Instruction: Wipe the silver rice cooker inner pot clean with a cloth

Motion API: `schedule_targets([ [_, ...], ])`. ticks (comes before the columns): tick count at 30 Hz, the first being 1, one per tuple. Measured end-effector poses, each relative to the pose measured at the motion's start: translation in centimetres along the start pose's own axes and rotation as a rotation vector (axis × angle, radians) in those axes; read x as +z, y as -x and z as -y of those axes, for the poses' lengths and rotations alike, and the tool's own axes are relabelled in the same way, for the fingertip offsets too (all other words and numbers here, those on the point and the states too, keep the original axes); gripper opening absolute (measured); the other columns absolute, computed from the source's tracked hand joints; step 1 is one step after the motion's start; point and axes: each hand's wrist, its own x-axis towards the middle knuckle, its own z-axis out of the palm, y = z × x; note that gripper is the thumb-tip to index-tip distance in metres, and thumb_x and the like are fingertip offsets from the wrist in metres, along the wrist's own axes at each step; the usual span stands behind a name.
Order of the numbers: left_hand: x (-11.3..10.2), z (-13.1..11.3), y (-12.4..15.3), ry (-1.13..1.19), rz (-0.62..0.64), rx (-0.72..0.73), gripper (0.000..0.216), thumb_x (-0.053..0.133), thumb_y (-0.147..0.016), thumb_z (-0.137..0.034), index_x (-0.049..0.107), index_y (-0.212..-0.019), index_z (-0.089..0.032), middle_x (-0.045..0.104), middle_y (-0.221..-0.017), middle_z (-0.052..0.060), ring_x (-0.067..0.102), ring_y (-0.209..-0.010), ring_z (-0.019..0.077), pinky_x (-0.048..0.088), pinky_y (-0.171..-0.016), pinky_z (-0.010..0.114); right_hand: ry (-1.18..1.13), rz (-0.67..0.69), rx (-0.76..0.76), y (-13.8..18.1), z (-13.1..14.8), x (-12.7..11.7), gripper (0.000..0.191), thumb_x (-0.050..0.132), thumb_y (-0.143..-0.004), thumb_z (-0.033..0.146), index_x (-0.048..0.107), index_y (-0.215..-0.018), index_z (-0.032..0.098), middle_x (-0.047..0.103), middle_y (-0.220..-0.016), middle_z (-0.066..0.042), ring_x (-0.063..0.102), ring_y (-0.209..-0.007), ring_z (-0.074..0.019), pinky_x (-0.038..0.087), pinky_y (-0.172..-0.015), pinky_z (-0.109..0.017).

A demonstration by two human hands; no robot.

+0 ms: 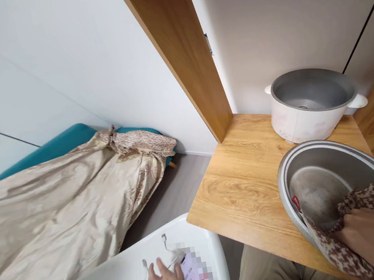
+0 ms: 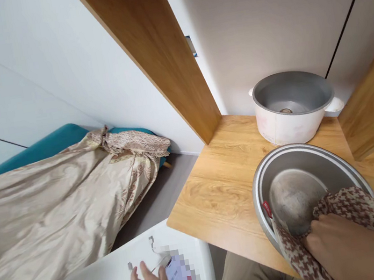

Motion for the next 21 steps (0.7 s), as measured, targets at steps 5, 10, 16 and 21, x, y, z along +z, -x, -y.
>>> schedule_targets([
  [5, 2.1, 2.8, 3.5, 0.046, 0.046, 0.192, 0.055, 0.037, -0.094, -0.045, 0.066, -0.12, -0.007, 0.067, -0.117, 0.025, 0.061, -0.119, 0.0409, 0.048, -0.108, 0.055, 0.005, 0.016, -0.028, -0.2, 0.1, -0.2, 0.015, 0.068, -0.076, 0.02, 0.073, -0.088, 0.027, 0.073, -0.097, -0.013, 0.069, -0.094, -0.04, 0.052, -0.084, -0.056],
  [10, 3.2, 2.5, 4.3, -0.031, 0.164, 0.124, 0.062, 0.029, -0.1, -0.04, 0.059, -0.137, -0.001, 0.059, -0.14, 0.028, 0.058, -0.124, 0.0412, 0.047, -0.107, 0.055, 0.042, -0.02, -0.059, -0.5, -0.1, 0.5, 0.015, 0.066, -0.072, 0.015, 0.069, -0.08, 0.027, 0.071, -0.086, -0.012, 0.068, -0.084, -0.0371, 0.05, -0.076, -0.051],
  [16, 3.0, 0.9, 2.9, -0.109, 0.289, -0.017, 0.058, 0.034, -0.102, -0.042, 0.055, -0.152, -0.02, 0.042, -0.164, 0.02, 0.044, -0.145, 0.0402, 0.042, -0.11, 0.06, 0.039, -0.031, -0.039, -0.2, 0.3, 0.3, 0.013, 0.064, -0.071, 0.016, 0.067, -0.077, 0.027, 0.072, -0.09, -0.015, 0.067, -0.084, -0.0375, 0.05, -0.078, -0.053],
  [21, 3.7, 2.7, 5.3, -0.097, 0.23, 0.068, 0.054, 0.04, -0.098, -0.036, 0.061, -0.145, -0.021, 0.044, -0.165, 0.016, 0.043, -0.148, 0.0373, 0.042, -0.114, 0.056, 0.036, -0.001, -0.038, -0.4, 0.7, -0.6, 0.015, 0.065, -0.073, 0.016, 0.071, -0.082, 0.026, 0.073, -0.092, -0.015, 0.069, -0.088, -0.038, 0.051, -0.08, -0.053],
])
